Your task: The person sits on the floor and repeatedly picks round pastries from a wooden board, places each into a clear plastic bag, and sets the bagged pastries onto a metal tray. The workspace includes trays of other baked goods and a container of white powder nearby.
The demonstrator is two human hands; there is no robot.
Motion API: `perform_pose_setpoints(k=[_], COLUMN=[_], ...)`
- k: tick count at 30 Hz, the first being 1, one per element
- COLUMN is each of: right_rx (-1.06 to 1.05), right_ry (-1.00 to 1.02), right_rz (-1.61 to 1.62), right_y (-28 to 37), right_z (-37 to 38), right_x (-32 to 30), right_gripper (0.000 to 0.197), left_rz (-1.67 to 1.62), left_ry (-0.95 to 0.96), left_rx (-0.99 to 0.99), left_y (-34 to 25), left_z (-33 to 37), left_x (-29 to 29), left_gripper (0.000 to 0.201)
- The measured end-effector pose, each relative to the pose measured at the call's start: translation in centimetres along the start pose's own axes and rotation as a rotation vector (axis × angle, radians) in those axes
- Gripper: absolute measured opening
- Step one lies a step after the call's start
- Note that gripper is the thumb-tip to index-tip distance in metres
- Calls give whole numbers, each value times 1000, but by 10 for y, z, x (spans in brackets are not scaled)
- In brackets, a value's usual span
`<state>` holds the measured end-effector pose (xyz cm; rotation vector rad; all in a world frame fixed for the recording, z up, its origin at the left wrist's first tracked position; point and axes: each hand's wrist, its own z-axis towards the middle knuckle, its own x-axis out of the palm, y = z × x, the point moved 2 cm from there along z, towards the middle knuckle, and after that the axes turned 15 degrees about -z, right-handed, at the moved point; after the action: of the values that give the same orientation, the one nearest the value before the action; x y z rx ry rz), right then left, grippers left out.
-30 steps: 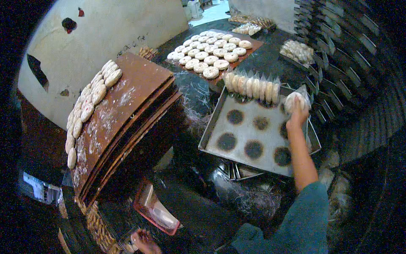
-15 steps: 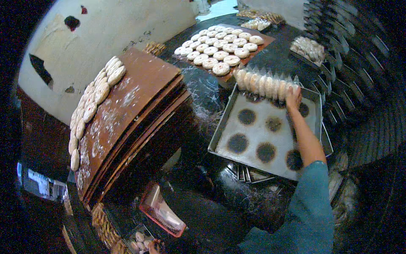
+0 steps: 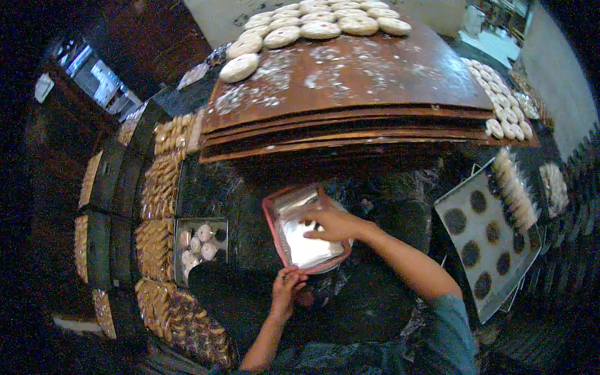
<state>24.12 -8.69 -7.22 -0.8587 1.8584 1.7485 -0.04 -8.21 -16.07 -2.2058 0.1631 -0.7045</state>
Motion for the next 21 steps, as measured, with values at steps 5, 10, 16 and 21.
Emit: perform_pose_setpoints(k=[5,10,16,21], right_rx=[256,377,316,19], right_ry=[39,-94,101,377], right_rz=[-627,-864,-551,-586], right_y=[-114,-105,-131,-38], right_z=[110,118,126,143], right_x=[122,147,148,72], right_gripper=[44,40,28,25], left_rz=[108,60,78,123], left_ry=[65,26,63,12], left_rx=[-25,0,9,110], left_y=[24,14,16,12], left_z=[18,20,25,11], left_x=[-28,-37,-40,-43], left_gripper=[22,23,25,25])
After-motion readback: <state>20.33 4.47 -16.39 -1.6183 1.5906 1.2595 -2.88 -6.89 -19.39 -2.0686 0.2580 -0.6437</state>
